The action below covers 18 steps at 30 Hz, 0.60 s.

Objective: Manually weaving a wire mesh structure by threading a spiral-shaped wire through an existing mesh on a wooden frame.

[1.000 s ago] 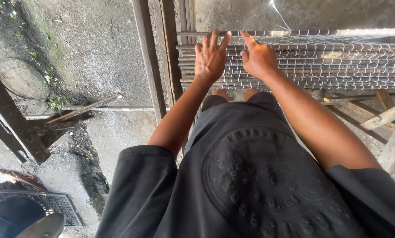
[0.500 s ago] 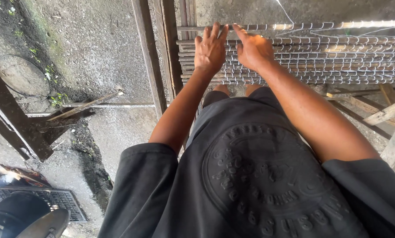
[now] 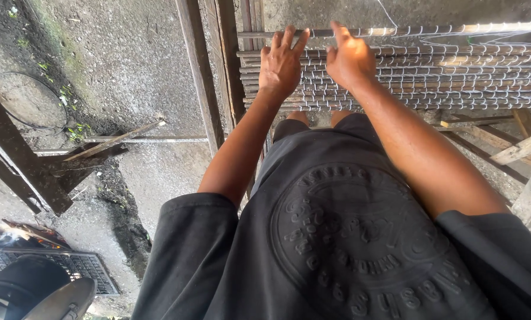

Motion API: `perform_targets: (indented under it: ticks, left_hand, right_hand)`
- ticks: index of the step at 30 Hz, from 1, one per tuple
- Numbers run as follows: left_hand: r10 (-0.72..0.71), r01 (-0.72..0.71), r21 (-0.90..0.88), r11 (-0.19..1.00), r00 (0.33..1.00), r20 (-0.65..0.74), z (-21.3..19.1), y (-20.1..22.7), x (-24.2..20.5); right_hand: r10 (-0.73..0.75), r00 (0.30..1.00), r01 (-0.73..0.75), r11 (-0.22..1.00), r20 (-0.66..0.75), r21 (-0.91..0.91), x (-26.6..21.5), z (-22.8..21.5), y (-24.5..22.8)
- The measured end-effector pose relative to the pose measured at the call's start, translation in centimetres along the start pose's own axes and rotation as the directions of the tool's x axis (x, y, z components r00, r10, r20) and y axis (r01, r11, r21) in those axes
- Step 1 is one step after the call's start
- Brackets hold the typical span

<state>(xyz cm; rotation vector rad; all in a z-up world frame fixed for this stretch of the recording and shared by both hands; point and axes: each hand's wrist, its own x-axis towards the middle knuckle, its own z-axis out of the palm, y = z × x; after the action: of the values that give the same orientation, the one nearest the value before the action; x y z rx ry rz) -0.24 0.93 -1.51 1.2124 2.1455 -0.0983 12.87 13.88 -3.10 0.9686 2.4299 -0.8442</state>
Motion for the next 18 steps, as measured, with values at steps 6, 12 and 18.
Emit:
perform_targets:
  ticks: [6,12,18]
  left_hand:
    - [-0.003,0.003,0.022,1.000,1.000,0.011,0.3,0.1,0.4]
    - [-0.007,0.007,0.015,1.000,1.000,-0.007,0.6,0.0,0.5]
    - [-0.013,0.013,0.020,1.000,0.999,0.029,0.7,-0.1,0.6]
  right_hand:
    - [0.055,0.998,-0.056,0.998,0.043,0.017,-0.1,-0.5,-0.2]
    - [0.011,0.988,-0.004,0.999,-0.153,0.045,-0.2,0.7,2.2]
    - [-0.023,0.987,0.026,0.999,-0.158,0.018,-0.1,0.7,2.7]
